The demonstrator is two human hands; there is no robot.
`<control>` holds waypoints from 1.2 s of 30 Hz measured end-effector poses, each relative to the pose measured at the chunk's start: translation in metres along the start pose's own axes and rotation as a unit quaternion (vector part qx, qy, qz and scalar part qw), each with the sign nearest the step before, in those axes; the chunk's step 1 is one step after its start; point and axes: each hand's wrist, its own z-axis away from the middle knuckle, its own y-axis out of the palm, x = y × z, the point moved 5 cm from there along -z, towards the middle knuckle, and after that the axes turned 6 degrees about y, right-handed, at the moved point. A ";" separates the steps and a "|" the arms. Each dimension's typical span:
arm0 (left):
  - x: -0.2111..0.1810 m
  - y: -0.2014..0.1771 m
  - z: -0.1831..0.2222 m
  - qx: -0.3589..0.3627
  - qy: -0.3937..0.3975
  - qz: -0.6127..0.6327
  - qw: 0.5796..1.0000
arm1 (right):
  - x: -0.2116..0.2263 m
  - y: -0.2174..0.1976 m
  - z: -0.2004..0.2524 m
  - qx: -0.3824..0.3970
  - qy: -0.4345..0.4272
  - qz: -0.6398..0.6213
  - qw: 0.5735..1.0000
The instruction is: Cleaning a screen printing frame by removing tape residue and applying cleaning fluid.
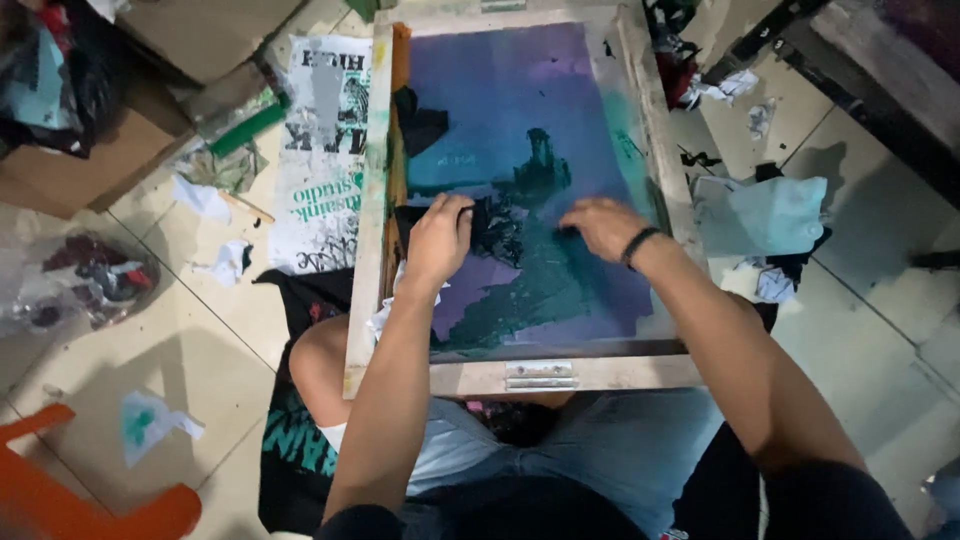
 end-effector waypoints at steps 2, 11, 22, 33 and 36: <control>0.008 0.006 0.000 -0.010 0.000 -0.008 1.000 | -0.001 -0.003 -0.028 -0.055 -0.044 0.186 0.980; 0.013 -0.002 0.006 -0.030 -0.073 0.032 0.996 | -0.017 0.035 0.047 -0.034 -0.011 0.359 0.933; 0.003 0.012 0.006 0.006 -0.039 0.105 0.994 | 0.016 0.022 0.084 0.025 -0.037 0.297 0.954; 0.003 0.001 0.008 -0.017 -0.043 0.124 0.991 | 0.022 0.002 0.008 -0.054 -0.010 0.290 0.955; 0.006 0.006 0.002 -0.012 -0.042 0.115 0.992 | 0.008 0.019 0.065 -0.034 -0.007 0.296 0.955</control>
